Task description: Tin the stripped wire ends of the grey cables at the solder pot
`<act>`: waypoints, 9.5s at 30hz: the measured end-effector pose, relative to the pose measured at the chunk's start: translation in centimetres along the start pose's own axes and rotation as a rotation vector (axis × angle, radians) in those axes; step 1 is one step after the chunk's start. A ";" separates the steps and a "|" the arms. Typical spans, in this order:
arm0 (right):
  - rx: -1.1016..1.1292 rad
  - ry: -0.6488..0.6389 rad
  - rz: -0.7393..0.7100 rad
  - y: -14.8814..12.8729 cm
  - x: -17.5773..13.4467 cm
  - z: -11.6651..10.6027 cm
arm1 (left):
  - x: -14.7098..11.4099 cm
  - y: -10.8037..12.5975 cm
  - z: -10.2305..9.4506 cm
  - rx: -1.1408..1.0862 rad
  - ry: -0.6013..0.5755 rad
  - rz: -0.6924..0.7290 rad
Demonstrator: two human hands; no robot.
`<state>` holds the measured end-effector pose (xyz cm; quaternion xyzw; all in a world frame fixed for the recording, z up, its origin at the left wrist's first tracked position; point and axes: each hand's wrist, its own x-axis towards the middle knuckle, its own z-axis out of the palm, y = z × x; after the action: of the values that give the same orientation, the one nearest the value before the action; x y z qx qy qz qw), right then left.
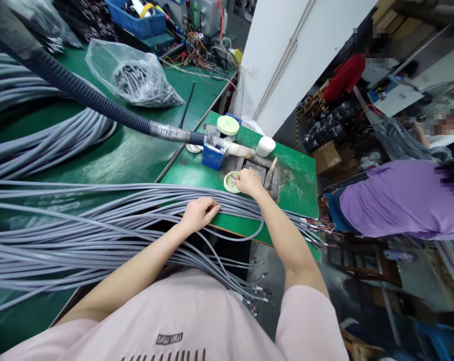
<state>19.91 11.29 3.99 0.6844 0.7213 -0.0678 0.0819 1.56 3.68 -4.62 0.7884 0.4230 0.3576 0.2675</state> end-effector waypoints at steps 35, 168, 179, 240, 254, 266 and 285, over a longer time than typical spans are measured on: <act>0.087 0.111 0.334 9.5 3.0 2.4 | -0.1 -0.6 0.4 0.022 0.012 0.050; 0.690 0.917 -0.180 1.2 -6.5 2.4 | 0.0 -0.6 -1.8 0.195 -0.120 -0.054; 0.673 0.948 -0.173 1.4 -5.6 2.7 | 0.1 -0.4 -1.8 0.213 -0.216 0.012; 0.352 0.865 0.097 10.8 1.7 4.4 | 0.5 0.6 -2.8 0.104 -0.239 -0.103; 0.428 0.992 0.000 8.2 -2.6 2.6 | 0.4 0.3 -2.5 0.077 -0.205 -0.112; 0.378 0.893 -0.621 -0.3 -15.8 4.8 | -0.9 4.6 -0.8 -1.235 -0.218 -0.414; 0.246 0.938 -0.698 -0.1 -19.7 7.2 | -3.2 5.2 -0.9 -1.122 -0.391 -0.239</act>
<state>20.99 -9.48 1.07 0.3684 0.8496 0.1356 -0.3523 2.10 -1.51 -1.37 0.5253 0.1986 0.3421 0.7534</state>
